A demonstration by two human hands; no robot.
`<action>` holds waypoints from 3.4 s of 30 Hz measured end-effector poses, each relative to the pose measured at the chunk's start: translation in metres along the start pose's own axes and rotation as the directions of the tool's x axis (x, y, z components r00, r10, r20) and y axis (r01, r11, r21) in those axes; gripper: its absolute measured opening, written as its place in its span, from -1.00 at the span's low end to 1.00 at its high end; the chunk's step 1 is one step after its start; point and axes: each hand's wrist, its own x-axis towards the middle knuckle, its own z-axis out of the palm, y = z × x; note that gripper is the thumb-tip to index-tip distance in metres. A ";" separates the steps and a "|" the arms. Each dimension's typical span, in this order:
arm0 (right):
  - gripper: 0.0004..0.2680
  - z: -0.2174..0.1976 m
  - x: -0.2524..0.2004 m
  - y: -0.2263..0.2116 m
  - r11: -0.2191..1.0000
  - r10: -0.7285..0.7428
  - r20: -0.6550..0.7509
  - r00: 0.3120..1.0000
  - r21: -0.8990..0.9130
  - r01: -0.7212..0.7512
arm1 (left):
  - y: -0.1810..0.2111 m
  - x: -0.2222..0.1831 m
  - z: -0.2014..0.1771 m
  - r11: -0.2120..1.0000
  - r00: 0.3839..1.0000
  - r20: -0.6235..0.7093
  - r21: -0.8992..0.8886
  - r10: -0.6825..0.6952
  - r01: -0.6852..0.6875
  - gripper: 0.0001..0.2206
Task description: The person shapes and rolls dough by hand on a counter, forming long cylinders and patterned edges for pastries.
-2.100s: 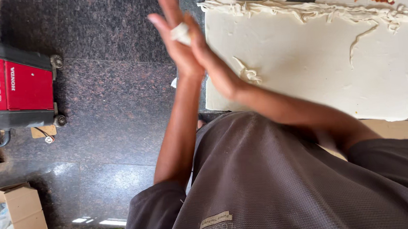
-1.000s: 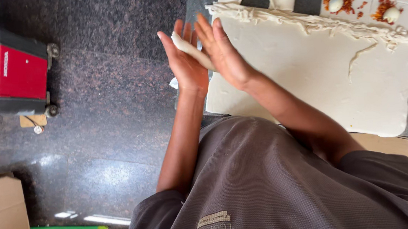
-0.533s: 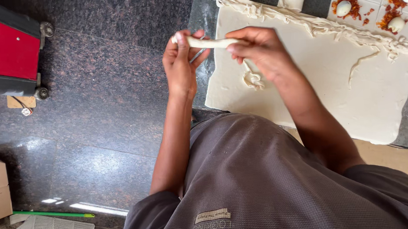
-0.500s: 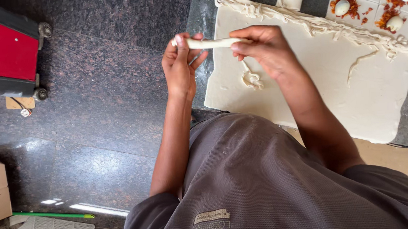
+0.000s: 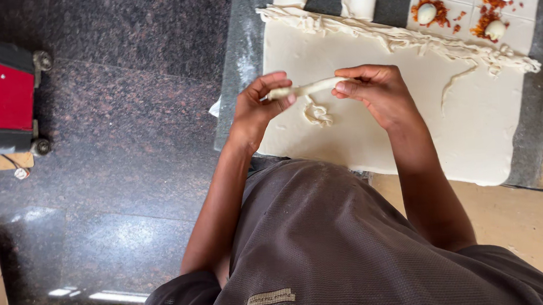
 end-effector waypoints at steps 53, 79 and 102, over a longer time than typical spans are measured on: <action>-0.80 -0.069 0.103 0.018 0.993 -0.118 -0.064 0.991 -0.007 0.118 | -0.013 0.180 -0.012 0.764 0.986 0.037 0.628 0.162 -0.150 -0.76; -0.81 -0.016 -0.034 0.002 0.960 0.094 0.424 0.901 -0.278 0.030 | 0.044 0.029 0.071 0.620 0.808 0.411 0.781 -0.421 -0.074 -0.62; -0.84 -0.150 -0.152 0.022 0.992 0.124 -0.090 0.988 0.045 -0.120 | 0.069 0.142 -0.017 -0.025 0.955 0.296 0.955 -0.013 -0.296 -0.82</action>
